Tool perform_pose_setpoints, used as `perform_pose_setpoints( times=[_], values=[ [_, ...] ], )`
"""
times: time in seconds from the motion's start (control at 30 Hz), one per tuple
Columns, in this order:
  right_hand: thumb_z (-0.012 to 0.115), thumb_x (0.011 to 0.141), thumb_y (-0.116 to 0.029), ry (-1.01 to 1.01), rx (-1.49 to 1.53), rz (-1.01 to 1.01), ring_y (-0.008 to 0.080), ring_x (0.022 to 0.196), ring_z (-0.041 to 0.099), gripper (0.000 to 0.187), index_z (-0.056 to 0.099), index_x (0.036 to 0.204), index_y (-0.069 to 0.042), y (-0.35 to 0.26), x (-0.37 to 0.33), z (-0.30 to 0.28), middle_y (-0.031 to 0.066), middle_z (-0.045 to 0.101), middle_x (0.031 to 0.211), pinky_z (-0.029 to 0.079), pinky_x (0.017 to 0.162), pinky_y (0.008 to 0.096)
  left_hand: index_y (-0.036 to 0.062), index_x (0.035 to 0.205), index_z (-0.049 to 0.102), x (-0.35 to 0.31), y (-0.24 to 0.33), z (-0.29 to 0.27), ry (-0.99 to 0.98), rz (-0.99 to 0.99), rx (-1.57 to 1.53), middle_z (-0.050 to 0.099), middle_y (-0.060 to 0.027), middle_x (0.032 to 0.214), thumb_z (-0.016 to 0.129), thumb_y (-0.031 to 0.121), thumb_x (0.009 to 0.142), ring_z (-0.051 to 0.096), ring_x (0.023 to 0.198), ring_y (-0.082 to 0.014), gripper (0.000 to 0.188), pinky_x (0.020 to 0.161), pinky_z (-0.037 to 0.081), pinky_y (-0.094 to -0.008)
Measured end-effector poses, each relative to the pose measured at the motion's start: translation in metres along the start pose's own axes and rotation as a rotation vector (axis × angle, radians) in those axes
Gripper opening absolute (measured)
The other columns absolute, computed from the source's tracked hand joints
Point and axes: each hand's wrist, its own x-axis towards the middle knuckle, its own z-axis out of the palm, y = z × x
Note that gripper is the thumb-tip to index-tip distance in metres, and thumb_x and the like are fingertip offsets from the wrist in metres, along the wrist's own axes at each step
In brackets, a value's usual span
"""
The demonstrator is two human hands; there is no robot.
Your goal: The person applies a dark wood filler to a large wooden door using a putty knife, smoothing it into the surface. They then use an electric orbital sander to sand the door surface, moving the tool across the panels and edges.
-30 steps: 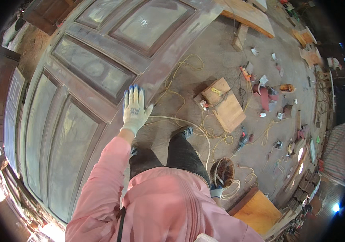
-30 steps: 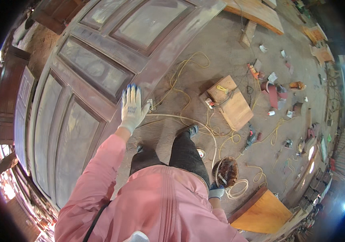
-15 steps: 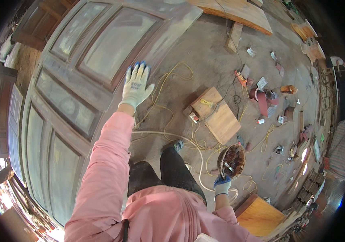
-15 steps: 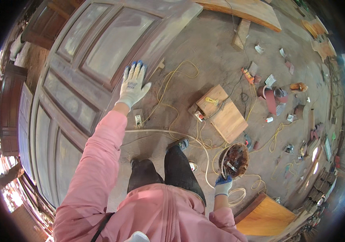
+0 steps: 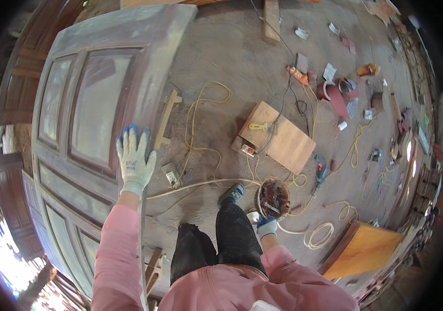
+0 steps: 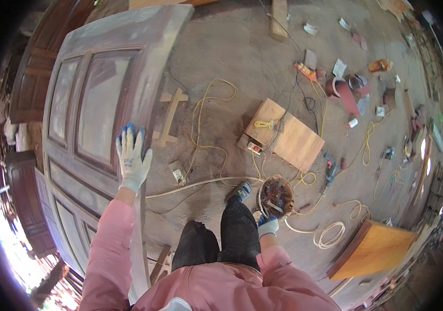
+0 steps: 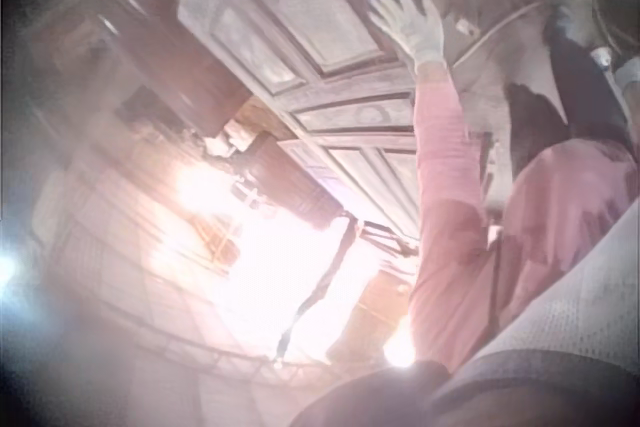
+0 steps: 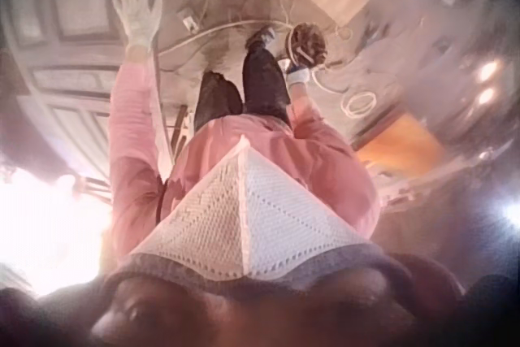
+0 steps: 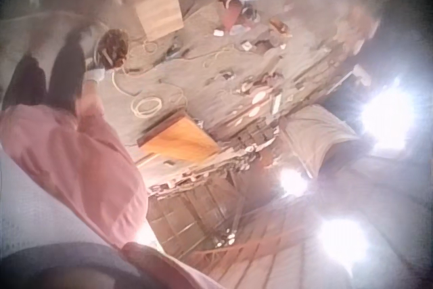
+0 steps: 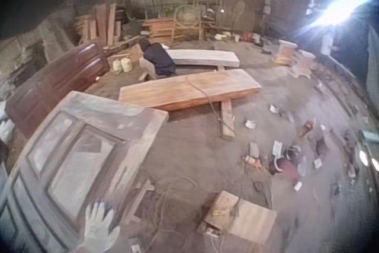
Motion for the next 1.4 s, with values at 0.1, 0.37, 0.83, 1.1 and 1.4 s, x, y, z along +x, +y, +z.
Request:
perform_pose_setpoints(
  times=[0.1,0.37,0.83,1.1,1.4],
  values=[
    [0.053,0.096,-0.022,-0.024,0.060,0.006,0.0242,0.070,0.065,0.020,0.070,0.105,-0.013,0.023,0.020,0.014,0.0069,0.072,0.090,0.053,0.055,0.0378,0.0077,0.156,0.040,0.002,-0.004,0.004,0.006,0.011,0.042,0.024,-0.0229,0.167,0.066,0.030,0.090,0.018,0.156,-0.0395,0.074,0.128,0.009,-0.0551],
    [0.061,0.094,-0.027,0.152,0.071,-0.146,0.0273,0.065,0.064,0.017,0.068,0.097,-0.012,0.025,0.107,0.093,0.0090,0.067,0.082,0.056,0.057,0.0397,0.0037,0.159,0.032,0.000,-0.018,0.017,0.086,0.110,0.018,0.022,-0.0226,0.168,0.071,0.022,0.087,0.016,0.156,-0.0392,0.084,0.128,0.009,-0.0536],
    [0.057,0.101,-0.041,-0.125,0.231,-0.048,0.0339,0.091,0.070,0.035,0.063,0.112,-0.009,-0.109,0.261,0.225,0.0150,0.070,0.109,0.058,0.075,0.0484,0.0002,0.164,0.014,-0.005,-0.037,0.018,0.012,-0.047,-0.246,0.011,-0.0179,0.172,0.058,0.010,0.096,0.011,0.159,-0.0325,0.081,0.128,0.009,-0.0460],
    [0.064,0.099,-0.034,-0.446,-0.061,0.131,0.0271,0.084,0.067,0.024,0.064,0.109,-0.012,-0.019,0.187,0.151,0.0074,0.071,0.102,0.055,0.075,0.0415,0.0014,0.164,0.018,0.013,-0.017,0.020,0.069,0.127,-0.239,0.017,-0.0190,0.170,0.061,0.011,0.093,0.013,0.158,-0.0360,0.083,0.128,0.011,-0.0484],
    [0.060,0.093,-0.026,-0.797,-1.753,-1.315,0.0361,0.089,0.069,0.024,0.069,0.106,-0.008,-0.026,0.052,0.044,0.0191,0.071,0.098,0.053,0.075,0.0478,-0.0060,0.159,0.022,-0.005,-0.009,0.013,-0.061,-0.098,0.032,0.020,-0.0243,0.168,0.068,0.027,0.085,0.014,0.156,-0.0411,0.093,0.129,0.006,-0.0536]
  ],
)
